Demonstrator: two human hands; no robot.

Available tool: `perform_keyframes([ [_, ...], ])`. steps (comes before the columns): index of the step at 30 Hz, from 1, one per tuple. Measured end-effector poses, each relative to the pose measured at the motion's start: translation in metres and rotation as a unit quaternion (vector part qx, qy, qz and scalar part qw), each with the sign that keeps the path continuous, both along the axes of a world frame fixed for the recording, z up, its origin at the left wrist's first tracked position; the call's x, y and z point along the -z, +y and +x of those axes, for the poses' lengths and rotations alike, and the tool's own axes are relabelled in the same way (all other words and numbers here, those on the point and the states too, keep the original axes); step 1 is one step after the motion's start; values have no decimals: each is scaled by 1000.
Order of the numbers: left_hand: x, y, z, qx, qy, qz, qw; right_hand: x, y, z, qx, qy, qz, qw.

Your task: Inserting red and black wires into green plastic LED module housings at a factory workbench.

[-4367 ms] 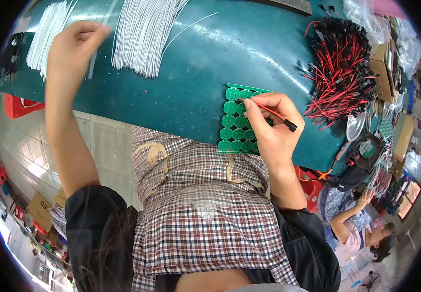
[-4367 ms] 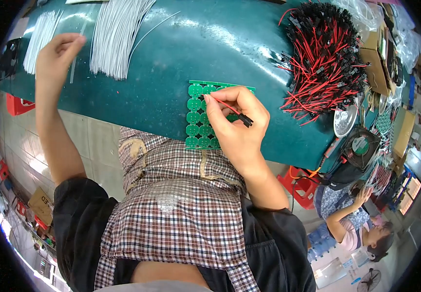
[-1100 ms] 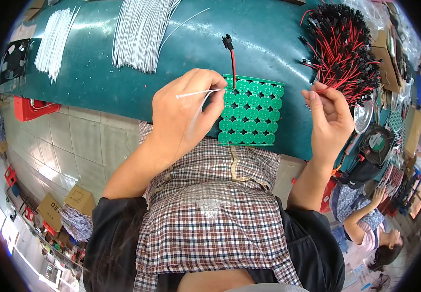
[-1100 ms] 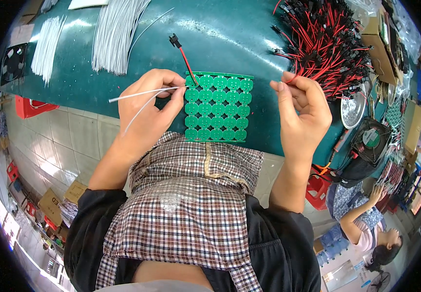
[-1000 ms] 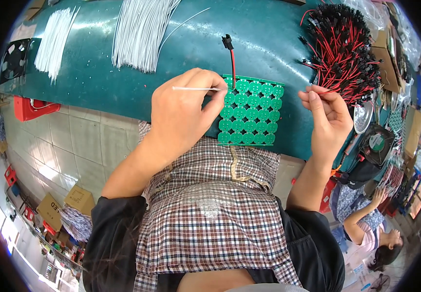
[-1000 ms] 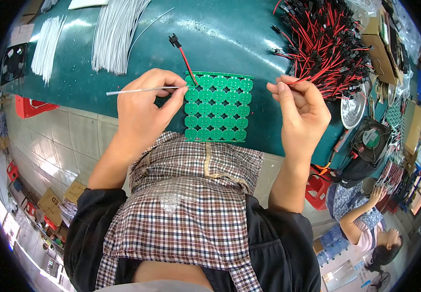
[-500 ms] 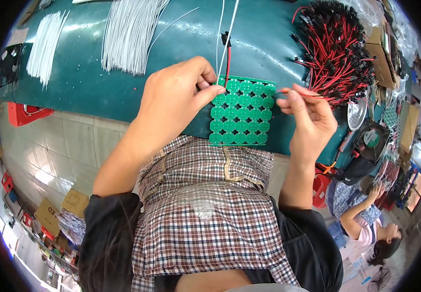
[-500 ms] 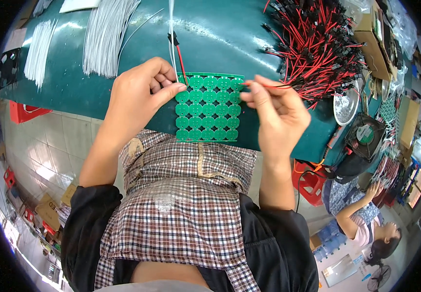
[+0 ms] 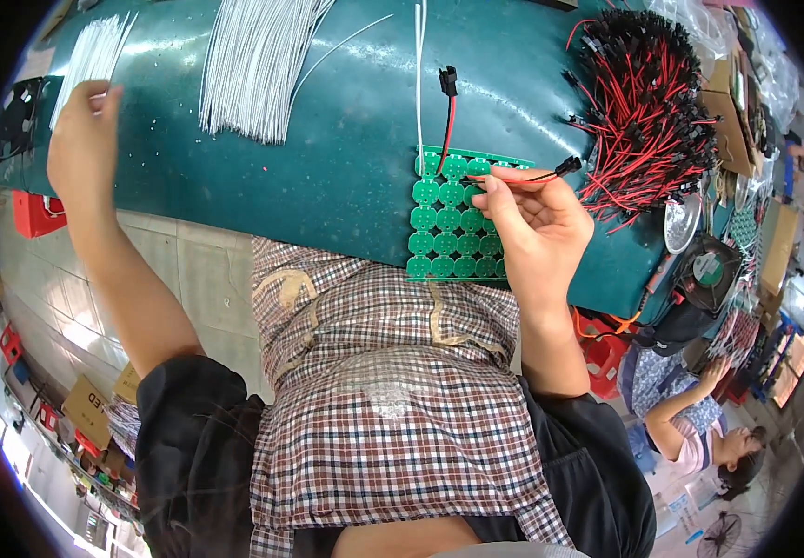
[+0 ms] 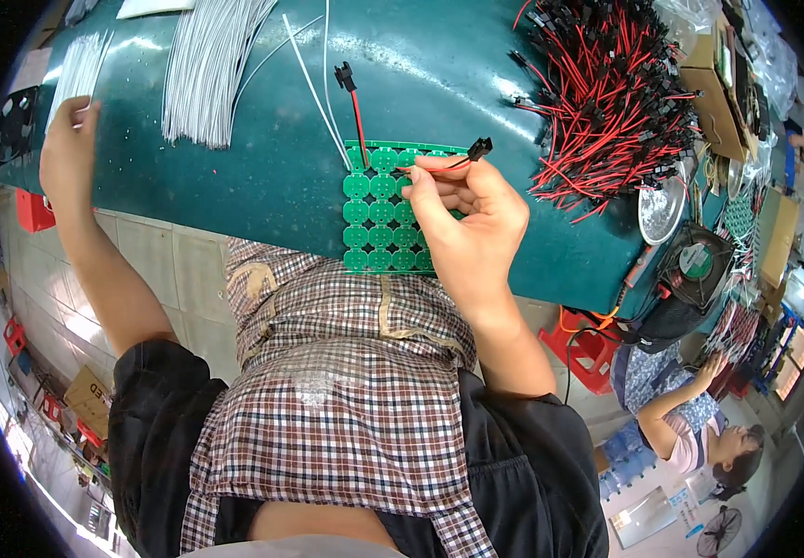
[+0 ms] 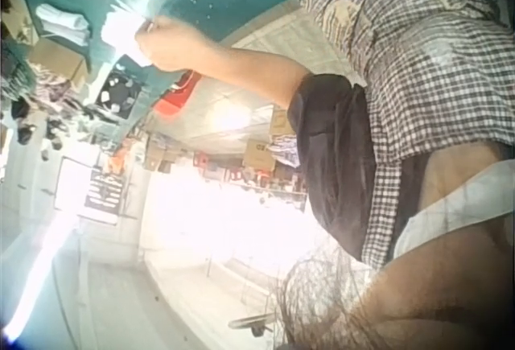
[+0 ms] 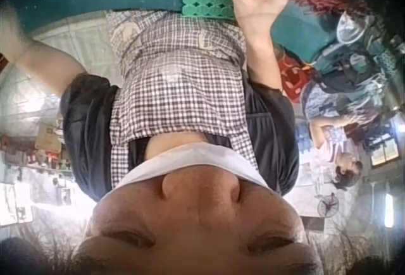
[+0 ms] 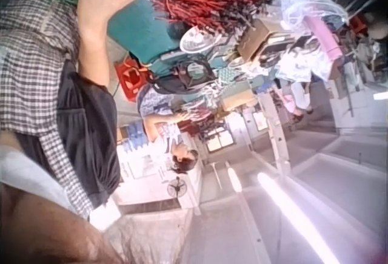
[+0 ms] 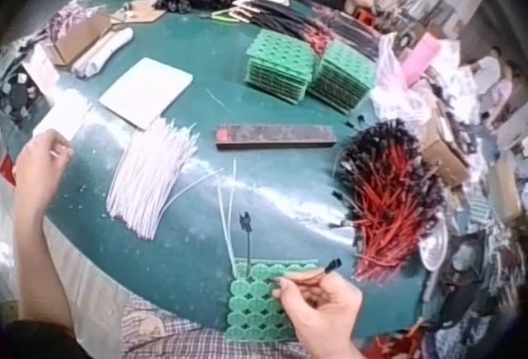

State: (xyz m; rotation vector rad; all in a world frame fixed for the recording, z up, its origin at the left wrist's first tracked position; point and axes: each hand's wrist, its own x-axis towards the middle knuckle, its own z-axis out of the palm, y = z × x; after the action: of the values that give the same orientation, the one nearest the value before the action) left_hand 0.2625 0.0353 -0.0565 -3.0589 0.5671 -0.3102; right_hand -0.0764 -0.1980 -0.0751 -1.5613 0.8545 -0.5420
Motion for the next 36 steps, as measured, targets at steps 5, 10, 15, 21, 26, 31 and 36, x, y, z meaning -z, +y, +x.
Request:
perform_keyframes([
  [5, 34, 61, 71, -42, 94, -21, 994, 1, 0, -2, 0, 12, -1, 1000],
  [10, 27, 53, 66, -22, 119, -44, 992, 0, 0, -1, -3, 10, -6, 1000],
  [15, 25, 44, 54, -12, 118, -30, 992, 1, 1, 1, 0, 10, -4, 1000],
  [21, 31, 46, 58, 2, 82, -30, 996, 5, 2, 0, -10, 30, -78, 996],
  [26, 30, 45, 62, -9, 125, -31, 992, 9, 3, 2, -14, 25, -134, 991],
  [31, 24, 35, 45, 16, 66, -18, 998, 7, 3, 5, -25, 28, -212, 977],
  [36, 10, 17, 10, -8, 21, -62, 998, 3, 6, 6, -37, 32, -239, 970],
])
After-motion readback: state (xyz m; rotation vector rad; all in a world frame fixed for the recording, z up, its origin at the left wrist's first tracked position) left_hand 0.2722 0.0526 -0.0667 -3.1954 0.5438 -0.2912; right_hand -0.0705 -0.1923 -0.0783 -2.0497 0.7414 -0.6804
